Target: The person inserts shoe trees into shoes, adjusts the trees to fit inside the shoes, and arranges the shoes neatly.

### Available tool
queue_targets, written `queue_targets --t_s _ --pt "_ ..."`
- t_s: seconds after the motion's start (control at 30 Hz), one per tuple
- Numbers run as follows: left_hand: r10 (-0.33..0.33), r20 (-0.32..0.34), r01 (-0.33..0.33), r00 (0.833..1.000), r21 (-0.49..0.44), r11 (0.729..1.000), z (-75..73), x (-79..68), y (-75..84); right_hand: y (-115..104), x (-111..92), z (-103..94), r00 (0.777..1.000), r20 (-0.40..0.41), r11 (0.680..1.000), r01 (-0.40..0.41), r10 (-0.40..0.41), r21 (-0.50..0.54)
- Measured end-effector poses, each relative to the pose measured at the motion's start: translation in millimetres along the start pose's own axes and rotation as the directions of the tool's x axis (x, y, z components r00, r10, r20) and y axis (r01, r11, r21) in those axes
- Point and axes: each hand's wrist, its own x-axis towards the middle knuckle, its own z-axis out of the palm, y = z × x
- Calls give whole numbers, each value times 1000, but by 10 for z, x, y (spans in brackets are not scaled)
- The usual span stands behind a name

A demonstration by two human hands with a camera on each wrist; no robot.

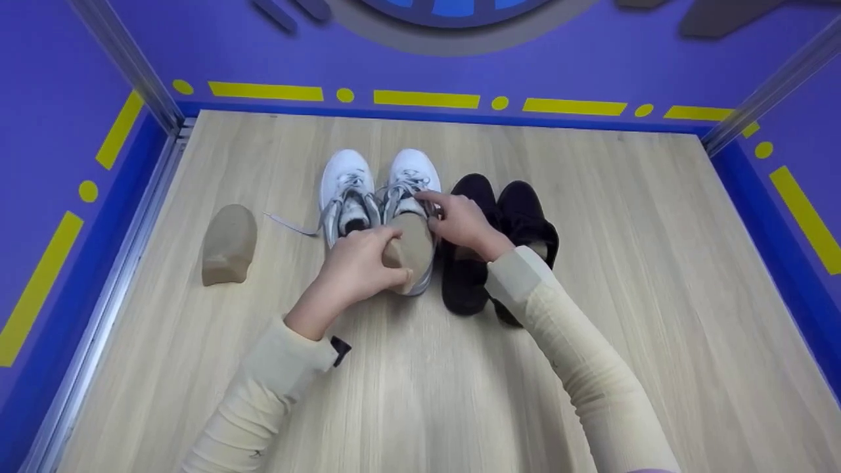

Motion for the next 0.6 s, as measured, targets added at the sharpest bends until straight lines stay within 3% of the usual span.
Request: queue_targets --t_s 0.23,0.4,0.6 --pt "-40 -109 29 993 -101 994 138 -37 -98 -12 -3 22 999 -37 996 -3 6 88" --pt "-41 -182 10 982 -170 985 244 -59 -154 -21 -8 41 997 -70 995 -12 19 96" --pt "-19 -169 -16 985 -204 979 311 -85 -193 -37 -12 60 996 -91 996 -7 15 90"
